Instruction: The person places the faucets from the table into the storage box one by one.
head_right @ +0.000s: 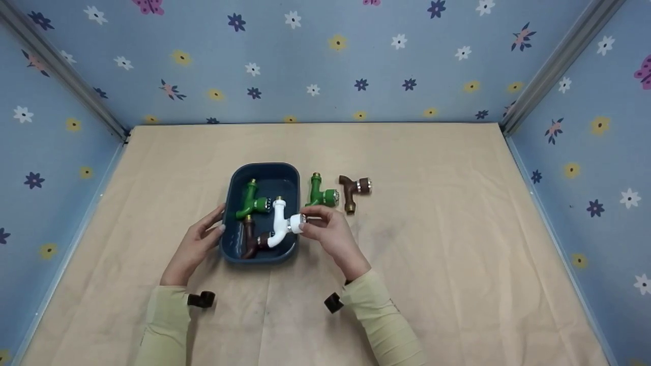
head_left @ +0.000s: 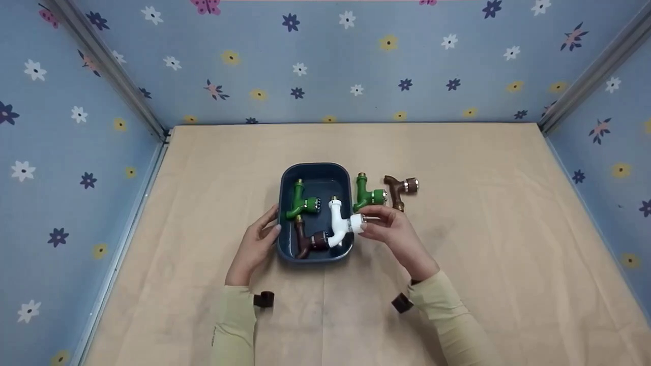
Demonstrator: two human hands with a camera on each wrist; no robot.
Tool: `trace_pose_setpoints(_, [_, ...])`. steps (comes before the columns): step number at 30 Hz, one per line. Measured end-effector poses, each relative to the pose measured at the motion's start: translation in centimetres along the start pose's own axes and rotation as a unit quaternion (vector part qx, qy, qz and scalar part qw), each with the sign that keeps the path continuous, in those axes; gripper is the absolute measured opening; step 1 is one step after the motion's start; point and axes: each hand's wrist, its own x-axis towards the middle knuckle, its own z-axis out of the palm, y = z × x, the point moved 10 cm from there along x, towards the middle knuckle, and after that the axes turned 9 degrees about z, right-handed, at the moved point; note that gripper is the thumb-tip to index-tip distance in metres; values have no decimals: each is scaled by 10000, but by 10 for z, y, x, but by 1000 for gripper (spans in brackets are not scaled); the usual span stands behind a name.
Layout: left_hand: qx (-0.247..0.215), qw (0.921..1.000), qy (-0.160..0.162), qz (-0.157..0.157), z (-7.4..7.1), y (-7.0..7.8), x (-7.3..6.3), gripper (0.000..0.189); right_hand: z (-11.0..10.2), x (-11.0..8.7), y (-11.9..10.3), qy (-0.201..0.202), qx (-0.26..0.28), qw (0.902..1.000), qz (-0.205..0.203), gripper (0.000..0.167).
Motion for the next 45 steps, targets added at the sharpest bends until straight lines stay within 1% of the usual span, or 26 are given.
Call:
trace_pose_setpoints(7, [161,9998,78,125,-1,2,-1,51,9,3,2,2,-142,9999,90,39])
trace_pose_setpoints(10, [201,9996,62,168,-1,2,0,51,12,4,3,-12,-196,9998,87,39])
trace_pose_setpoints(14, [182,9996,62,212,-1,3,0,52,16,4,3,-27,-254,9997,52,36])
trace_pose_setpoints(21, [15,9998,82,154,-1,2,0,52,22,8,6,-82,-369,9993,5,35])
trace_pose_setpoints(29, [108,9994,42,330,0,5,0,52,31,11,13,-180,-521,9984,86,40])
trace_pose_setpoints(32, [84,9995,50,316,0,5,0,52,34,12,13,-180,-553,9983,52,39])
trace_pose_setpoints(39, [75,9994,74,328,0,5,1,51,42,15,14,-156,-473,9987,113,34])
trace_pose_setpoints(45, [61,9994,121,310,-1,3,2,51,49,19,15,-157,-638,9978,67,34])
